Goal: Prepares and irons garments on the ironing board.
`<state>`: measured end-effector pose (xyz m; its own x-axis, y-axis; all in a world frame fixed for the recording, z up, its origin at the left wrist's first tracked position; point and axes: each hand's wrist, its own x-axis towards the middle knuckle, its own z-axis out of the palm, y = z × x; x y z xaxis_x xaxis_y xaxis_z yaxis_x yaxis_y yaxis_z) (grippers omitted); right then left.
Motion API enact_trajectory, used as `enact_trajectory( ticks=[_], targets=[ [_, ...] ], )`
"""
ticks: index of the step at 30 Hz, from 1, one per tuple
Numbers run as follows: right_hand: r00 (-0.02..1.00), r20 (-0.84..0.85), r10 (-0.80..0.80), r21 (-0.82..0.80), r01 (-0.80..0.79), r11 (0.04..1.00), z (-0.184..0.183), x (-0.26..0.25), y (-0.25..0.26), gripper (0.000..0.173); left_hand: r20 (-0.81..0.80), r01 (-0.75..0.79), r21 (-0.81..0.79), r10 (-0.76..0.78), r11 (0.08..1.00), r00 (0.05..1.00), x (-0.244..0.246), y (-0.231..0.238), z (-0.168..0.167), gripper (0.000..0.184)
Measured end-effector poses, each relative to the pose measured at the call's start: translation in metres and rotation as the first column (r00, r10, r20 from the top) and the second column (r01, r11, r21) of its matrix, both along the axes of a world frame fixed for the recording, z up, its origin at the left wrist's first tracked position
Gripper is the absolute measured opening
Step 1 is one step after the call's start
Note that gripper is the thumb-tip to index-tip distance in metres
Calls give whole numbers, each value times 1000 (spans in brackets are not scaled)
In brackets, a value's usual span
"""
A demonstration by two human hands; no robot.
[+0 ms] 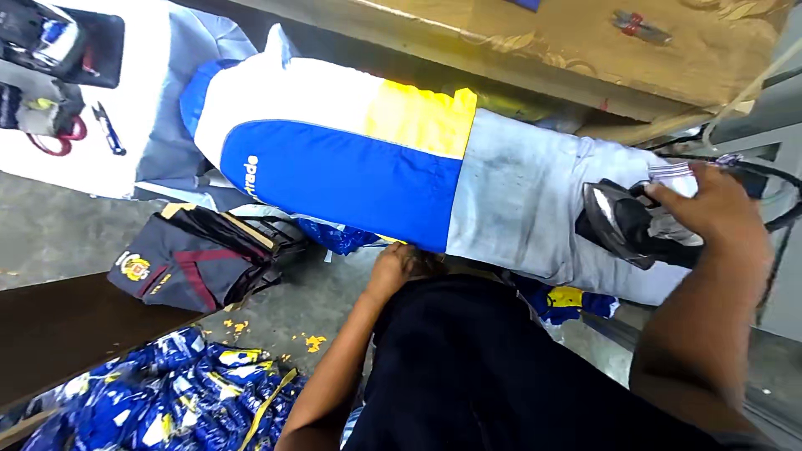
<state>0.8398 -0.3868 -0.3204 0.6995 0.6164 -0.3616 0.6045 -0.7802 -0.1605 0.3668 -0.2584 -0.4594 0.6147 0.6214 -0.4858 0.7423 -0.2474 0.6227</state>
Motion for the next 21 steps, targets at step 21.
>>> enact_trajectory(
  ticks=[21],
  targets=[
    [986,-163,-42,25,47,999,4,-157,81,63,40,-193,297,190,935,981,-119,167,21,34]
  ],
)
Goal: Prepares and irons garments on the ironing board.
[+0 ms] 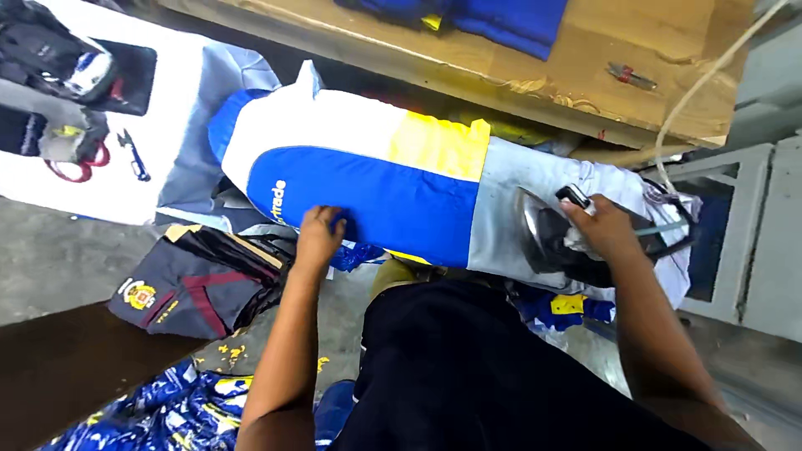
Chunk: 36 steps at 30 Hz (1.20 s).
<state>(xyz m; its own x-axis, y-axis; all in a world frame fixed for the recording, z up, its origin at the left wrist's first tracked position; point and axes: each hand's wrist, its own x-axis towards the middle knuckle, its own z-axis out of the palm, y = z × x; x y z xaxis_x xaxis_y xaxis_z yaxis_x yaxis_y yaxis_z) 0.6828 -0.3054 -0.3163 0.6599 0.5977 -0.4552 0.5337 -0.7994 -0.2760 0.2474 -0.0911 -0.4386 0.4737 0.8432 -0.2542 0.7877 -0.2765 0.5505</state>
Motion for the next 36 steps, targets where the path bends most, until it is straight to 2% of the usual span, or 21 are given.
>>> enact_trajectory(
  ticks=[5,8,11,14,19,26,33,36],
  targets=[
    [997,-71,9,35,-6,999,-29,-84,64,63,59,13,144,-22,990,998,-9,94,-9,41],
    [994,-87,-58,-65,53,997,-43,-121,88,63,9,73,145,-75,987,997,-6,154,-18,46],
    [991,-29,-130,-116,125,985,-45,-140,102,64,-34,159,178,-155,971,987,-5,201,-32,47],
    [985,34,-171,-78,174,982,-47,-146,130,60,-52,208,250,-202,946,978,-8,231,-44,47],
    [973,24,-231,-55,232,971,-48,-142,179,59,-54,201,315,-193,928,980,-9,238,-52,44],
    [943,38,-330,-24,331,943,-51,-158,167,57,-25,157,349,-158,924,987,-13,238,-64,46],
    [914,19,-405,-3,405,914,-45,-145,221,61,-49,156,367,-148,917,988,-11,239,-62,46],
    [898,24,-440,-25,440,898,-43,-148,222,61,-50,152,366,-144,918,988,-12,236,-62,46]
  ],
)
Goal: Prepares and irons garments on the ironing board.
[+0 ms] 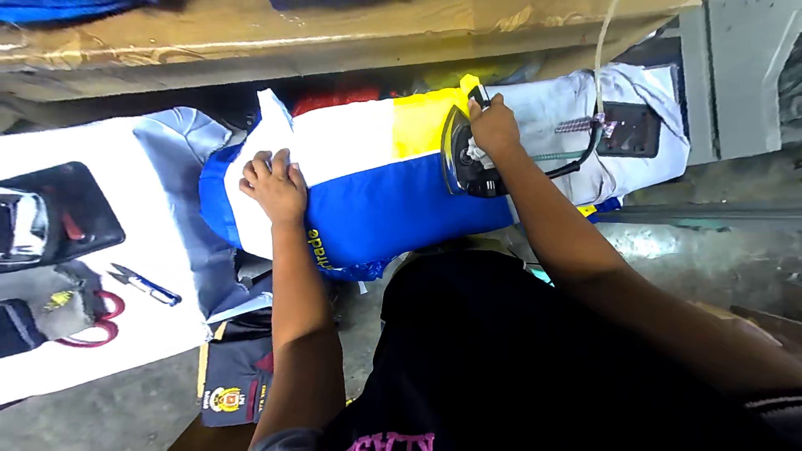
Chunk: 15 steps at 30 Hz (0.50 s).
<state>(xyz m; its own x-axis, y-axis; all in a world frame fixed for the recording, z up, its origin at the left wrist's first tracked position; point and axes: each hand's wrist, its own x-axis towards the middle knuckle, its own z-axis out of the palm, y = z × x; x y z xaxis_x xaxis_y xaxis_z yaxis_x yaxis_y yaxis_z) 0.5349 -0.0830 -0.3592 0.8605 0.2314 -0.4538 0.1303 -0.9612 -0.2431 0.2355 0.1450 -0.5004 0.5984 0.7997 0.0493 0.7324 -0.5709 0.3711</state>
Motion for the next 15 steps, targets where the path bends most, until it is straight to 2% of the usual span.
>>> enact_trajectory(
  ticks=[5,11,15],
  targets=[
    [998,1,-65,27,65,997,-2,-13,-12,60,35,8,9,-8,1000,999,-4,1,-2,47],
    [988,5,-157,126,155,980,-4,3,18,59,39,-4,35,2,999,999,-4,3,-9,47],
    [988,-3,-157,104,157,982,-3,0,13,59,36,-8,37,7,999,999,-6,2,-12,47]
  ],
)
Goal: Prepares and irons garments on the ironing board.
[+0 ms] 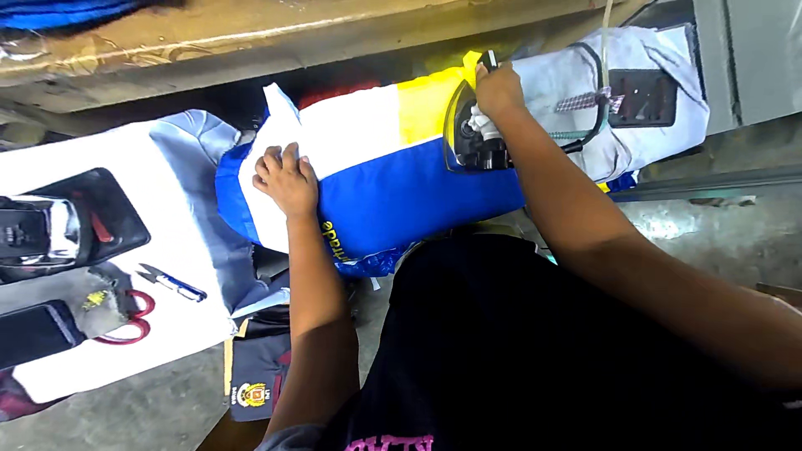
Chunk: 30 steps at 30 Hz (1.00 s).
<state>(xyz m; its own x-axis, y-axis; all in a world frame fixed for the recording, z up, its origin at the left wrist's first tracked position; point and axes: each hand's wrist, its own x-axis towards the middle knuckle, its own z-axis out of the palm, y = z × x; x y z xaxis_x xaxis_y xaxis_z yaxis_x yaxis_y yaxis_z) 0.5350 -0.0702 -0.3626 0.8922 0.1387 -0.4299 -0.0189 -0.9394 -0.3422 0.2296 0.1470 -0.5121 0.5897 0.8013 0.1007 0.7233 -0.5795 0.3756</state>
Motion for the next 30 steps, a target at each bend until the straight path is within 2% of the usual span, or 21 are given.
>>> enact_trajectory(
  ticks=[4,10,18,25,27,30],
  targets=[
    [1000,-1,9,-30,-9,1000,2,-9,-9,60,9,-16,1,16,1000,1000,0,2,-2,48],
    [1000,21,-4,-1,4,1000,0,6,14,56,-1,-19,-6,19,1000,1000,4,4,1,48],
    [995,-16,94,-56,-95,994,2,-25,-33,62,21,-11,-7,11,1000,1000,2,1,2,47],
    [997,4,76,20,-76,997,0,4,12,58,28,-12,7,12,1000,1000,3,0,2,48],
    [992,1,129,27,-129,991,0,5,12,59,33,-15,12,15,1000,999,3,-1,1,48],
    [952,-23,304,-3,-304,953,0,-10,-7,61,27,-17,21,16,1000,1000,3,-1,-1,48]
  ],
)
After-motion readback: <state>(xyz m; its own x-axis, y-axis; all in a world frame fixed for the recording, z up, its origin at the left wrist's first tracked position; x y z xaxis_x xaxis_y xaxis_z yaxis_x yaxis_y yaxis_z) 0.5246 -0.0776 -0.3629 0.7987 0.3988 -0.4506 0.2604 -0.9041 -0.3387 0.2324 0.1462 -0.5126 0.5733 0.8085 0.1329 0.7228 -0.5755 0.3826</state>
